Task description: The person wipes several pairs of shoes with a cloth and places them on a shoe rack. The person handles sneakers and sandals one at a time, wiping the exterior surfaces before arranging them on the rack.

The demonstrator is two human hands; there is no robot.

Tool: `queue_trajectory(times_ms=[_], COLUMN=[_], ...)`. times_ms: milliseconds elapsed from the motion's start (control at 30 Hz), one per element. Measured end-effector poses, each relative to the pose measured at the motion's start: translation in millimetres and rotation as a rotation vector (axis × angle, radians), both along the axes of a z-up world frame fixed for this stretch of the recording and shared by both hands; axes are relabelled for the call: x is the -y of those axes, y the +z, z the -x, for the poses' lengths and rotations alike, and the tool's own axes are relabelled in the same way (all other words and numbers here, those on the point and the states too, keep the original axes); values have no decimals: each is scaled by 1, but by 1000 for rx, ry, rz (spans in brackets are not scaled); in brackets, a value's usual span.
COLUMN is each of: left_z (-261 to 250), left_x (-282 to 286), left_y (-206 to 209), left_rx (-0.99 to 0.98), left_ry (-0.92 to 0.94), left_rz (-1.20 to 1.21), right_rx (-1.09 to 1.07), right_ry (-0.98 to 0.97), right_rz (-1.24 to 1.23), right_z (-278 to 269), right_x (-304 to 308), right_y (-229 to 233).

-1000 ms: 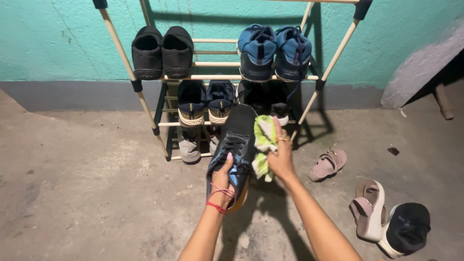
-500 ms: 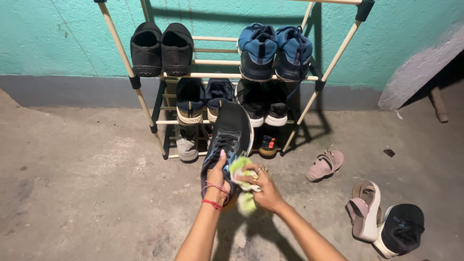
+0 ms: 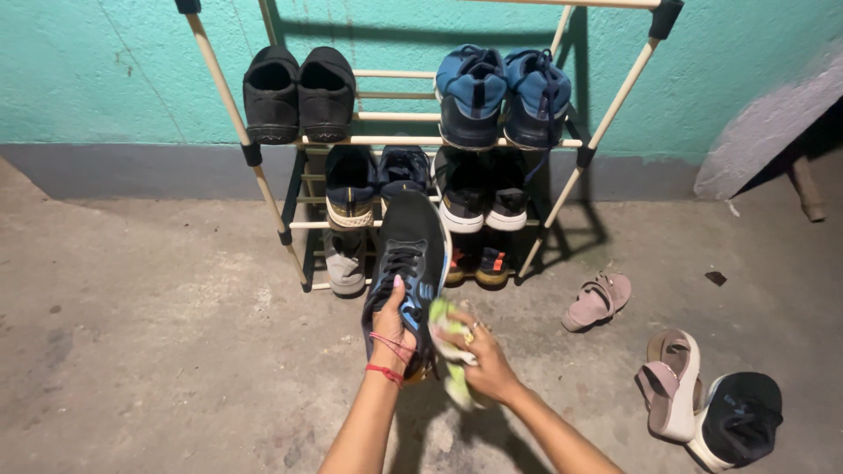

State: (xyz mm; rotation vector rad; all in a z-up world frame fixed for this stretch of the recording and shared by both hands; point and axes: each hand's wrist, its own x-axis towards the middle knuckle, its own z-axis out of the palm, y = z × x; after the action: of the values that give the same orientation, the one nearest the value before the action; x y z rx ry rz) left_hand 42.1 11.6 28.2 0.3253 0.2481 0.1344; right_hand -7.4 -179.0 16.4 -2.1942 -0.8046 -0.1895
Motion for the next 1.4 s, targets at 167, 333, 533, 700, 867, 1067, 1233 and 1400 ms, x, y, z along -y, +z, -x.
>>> queue_trajectory(times_ms=[167,333,533,700,867,1067,1233,1400], left_z=[-1,-1,-22,-33,-32,-34,-23,-1], left_x=[-2,14,20,12,3,-7,12,19], left_y=[-4,-6,-48,-82,-85,-74,-42,-29], left_rx=[-32,9,38,76,41,-14,-61,-183], left_ry=[-51,-136,-211,-190,-124,-66,24,-246], left_rz=[89,128,266,323,256,250,292,-291], right_rx=[-754,-39,0,-112,-128,-445,-1237,-1064], right_ry=[-264,-300,-269,-227,-96,-280,-202,-354], right_rz=[-796,-323,-251,-219,-84,12,-1078,-1037], right_z=[-37,-80,-56,-28,-13,-11,11,2], right_x=[22,2,-20,-19,3,43,10,8], right_y=[-17,38,24,-4,-27,-54,-49,-73])
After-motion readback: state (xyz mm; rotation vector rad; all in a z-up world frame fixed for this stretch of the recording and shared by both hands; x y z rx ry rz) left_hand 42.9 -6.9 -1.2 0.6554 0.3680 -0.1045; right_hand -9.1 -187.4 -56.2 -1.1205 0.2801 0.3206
